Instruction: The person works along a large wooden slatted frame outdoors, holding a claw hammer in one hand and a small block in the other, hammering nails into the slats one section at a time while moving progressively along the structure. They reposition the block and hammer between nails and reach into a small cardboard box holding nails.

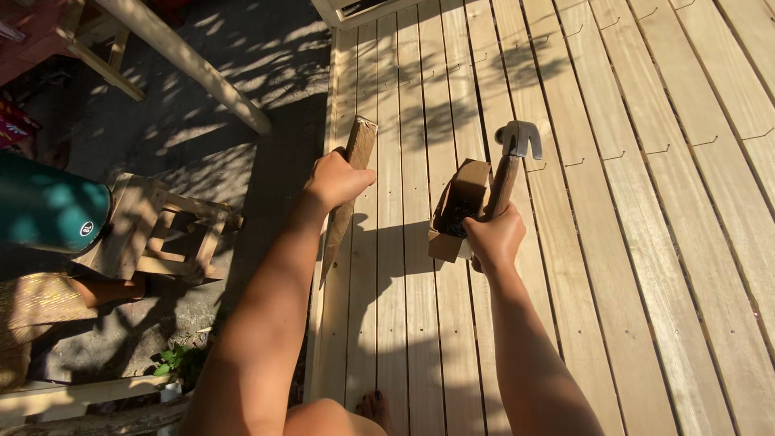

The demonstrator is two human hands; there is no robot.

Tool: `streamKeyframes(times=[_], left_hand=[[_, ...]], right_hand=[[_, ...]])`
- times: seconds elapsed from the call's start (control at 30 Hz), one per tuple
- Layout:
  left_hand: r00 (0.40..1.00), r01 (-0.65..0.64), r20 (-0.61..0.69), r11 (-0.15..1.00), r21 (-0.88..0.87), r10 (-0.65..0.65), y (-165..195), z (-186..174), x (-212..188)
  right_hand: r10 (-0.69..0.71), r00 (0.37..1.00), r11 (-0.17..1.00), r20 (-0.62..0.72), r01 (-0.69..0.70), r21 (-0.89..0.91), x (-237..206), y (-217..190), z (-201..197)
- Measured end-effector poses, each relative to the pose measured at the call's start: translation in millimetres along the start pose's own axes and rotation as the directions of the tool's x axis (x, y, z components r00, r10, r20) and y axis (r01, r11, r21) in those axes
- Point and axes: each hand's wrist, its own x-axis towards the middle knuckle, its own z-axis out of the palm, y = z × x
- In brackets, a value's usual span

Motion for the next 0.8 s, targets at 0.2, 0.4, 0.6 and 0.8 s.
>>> streamKeyframes(times=[0.2, 0.4, 0.6, 0.8], left_hand=[[0.973, 0.100, -0.211, 0.995, 0.023, -0.093, -101, -41, 20], [0.950, 0.194, -0.238, 0.980, -0.048, -0.200, -123, -65, 7], [0.959, 0.075, -0.271, 0.997, -0.026, -0.079, -85, -68, -3], [0.881, -0.401, -0.402, 0.844, -0.356, 0.249, -24, -34, 10]], right_hand=[[-0.087, 0.977, 0.996, 0.194, 0.084, 0.021, -75, -29, 120], [-0.017, 0.933, 0.989, 0.359, 0.068, -0.131, -133, -16, 168], [0.093, 0.903, 0.965, 0.420, -0.186, 0.186, -124, 0, 142], [0.325, 0.881, 0.823, 0.344, -0.442, 0.357, -60, 29, 54]])
